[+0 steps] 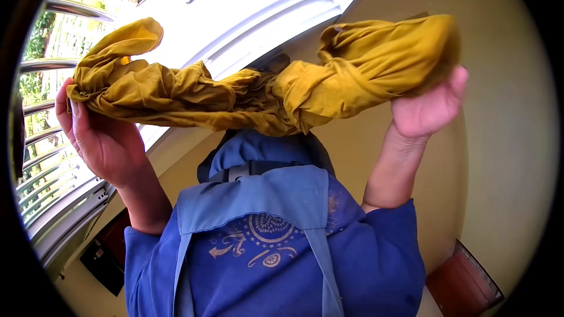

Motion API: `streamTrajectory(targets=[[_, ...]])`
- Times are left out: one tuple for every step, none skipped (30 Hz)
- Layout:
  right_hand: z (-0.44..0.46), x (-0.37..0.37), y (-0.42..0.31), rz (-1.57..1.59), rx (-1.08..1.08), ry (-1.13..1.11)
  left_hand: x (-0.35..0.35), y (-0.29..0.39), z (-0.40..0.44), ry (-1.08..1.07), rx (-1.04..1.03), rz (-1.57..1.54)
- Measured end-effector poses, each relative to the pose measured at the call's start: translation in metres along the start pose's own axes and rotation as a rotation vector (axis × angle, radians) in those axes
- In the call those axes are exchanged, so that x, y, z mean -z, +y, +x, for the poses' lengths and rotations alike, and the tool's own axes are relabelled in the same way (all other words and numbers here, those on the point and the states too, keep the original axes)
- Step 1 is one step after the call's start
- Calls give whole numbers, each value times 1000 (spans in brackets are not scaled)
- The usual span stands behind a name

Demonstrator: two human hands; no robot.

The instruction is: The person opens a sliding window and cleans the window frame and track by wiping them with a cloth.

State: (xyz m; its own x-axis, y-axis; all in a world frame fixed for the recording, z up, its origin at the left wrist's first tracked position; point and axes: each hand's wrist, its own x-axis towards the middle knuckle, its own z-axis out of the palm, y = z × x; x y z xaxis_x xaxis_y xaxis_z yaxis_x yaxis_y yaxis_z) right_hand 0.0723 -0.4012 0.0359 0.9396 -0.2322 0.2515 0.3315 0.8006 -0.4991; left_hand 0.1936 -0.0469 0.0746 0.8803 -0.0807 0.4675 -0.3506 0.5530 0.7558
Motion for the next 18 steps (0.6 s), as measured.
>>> streamTrajectory(targets=[[-1,-5,-2,-22,13,-92,1,2,2,-29,2,-2],[-3,-6,9,-74,54,-43,0,4,3,-58,4,-4],[-7,-3,30,-168,98,68,-1,4,2,-68,3,-7],[-13,2,53,-270,98,163,-3,4,1,-65,-3,-6],[-20,10,80,-356,67,245,-4,4,1,-59,-12,-7],[-26,19,104,-396,42,308,-4,3,0,-65,-16,-12],[-32,22,118,-422,27,340,-6,3,-1,-96,-24,31],[-35,22,120,-434,23,352,-7,4,-3,-125,-30,80],[-37,21,113,-455,43,350,-9,7,-6,-129,-22,86],[-37,19,102,-491,70,357,-11,10,-9,-192,-144,389],[-36,17,90,-531,105,353,-14,11,-11,-257,-276,685],[-34,15,79,-583,136,344,-15,13,-13,-317,-415,976],[-32,13,69,-654,169,335,-13,14,-21,-319,-322,866],[-30,13,63,-750,185,326,-11,15,-29,-311,-231,752],[-28,12,56,-888,201,316,-10,16,-37,-294,-144,639],[-23,14,51,-1043,210,301,-17,15,-40,-341,-24,561],[-18,14,47,-1224,214,279,-23,14,-44,-377,98,489],[-11,18,46,-1405,224,255,-22,8,-47,-436,146,506]])
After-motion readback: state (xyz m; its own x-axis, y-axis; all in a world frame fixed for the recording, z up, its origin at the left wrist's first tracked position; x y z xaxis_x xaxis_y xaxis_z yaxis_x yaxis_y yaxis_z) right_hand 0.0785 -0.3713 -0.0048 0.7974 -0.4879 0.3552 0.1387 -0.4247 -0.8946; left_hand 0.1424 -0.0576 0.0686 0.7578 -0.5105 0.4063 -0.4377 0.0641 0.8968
